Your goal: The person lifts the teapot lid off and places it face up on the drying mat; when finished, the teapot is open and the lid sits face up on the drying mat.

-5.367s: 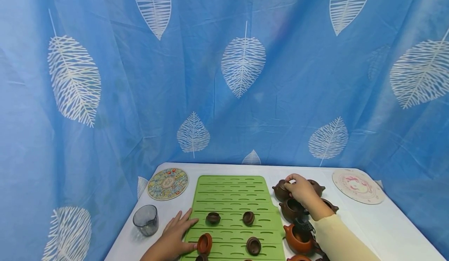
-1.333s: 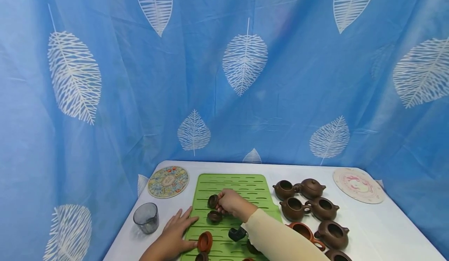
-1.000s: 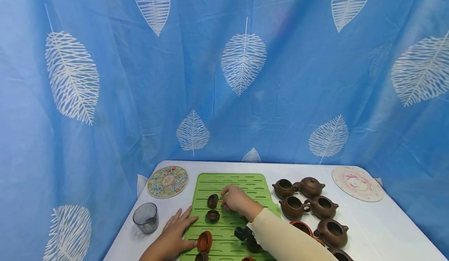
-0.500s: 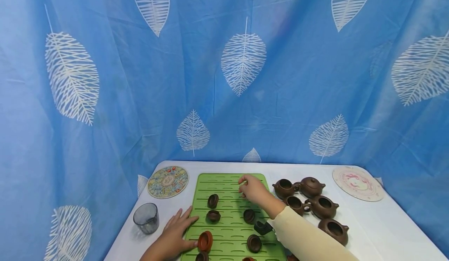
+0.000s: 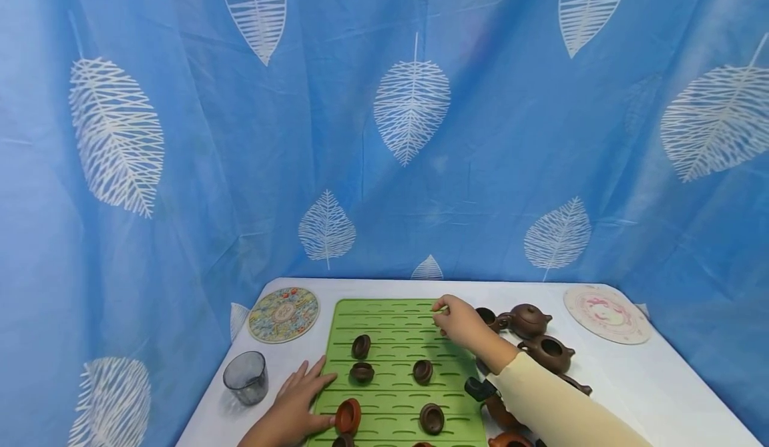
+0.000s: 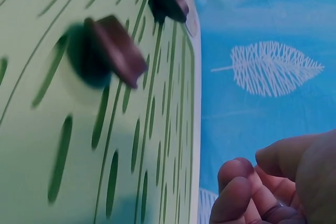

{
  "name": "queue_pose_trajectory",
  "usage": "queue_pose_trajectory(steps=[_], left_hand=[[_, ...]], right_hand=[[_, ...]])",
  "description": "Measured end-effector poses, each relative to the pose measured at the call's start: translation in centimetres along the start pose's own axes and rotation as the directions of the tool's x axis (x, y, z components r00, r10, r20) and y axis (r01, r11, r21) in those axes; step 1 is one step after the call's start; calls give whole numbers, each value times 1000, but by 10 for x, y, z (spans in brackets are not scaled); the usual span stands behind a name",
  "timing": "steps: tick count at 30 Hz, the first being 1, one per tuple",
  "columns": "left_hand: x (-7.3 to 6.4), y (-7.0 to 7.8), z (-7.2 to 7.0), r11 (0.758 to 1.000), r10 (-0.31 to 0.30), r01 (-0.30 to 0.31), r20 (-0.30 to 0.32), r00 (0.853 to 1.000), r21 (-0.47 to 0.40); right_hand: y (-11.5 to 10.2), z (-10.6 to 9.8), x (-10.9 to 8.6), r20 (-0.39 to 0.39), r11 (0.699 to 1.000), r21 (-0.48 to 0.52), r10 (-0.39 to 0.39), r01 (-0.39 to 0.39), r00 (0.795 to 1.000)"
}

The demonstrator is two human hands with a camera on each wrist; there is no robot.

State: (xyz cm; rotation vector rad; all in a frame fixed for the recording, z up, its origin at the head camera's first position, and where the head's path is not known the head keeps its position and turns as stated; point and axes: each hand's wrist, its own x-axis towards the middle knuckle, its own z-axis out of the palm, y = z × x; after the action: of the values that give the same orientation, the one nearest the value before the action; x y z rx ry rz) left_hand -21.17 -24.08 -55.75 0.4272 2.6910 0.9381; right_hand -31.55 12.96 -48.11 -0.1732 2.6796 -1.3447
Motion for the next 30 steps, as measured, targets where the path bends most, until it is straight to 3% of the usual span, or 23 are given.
queue_pose_trajectory(steps=[8,17,24,30], left_hand=[[0,-1,1,1000,1,-1,-1,1000,-2],[1,-1,1,1000,6,-6,0,1000,-8],[4,-4,3,998,-15,17,30,999,-64],[3,-5,3,998,-18,20,32,999,-64]], right_hand=[[21,-25,1,-62,995,-98,-15,9,998],[49,-68,6,-117,977,-213,-2,-23,993],[76,-99,0,-159,996,-40,77,-84,984],[97,-122,-2,-180,991,68,130,-119,975]])
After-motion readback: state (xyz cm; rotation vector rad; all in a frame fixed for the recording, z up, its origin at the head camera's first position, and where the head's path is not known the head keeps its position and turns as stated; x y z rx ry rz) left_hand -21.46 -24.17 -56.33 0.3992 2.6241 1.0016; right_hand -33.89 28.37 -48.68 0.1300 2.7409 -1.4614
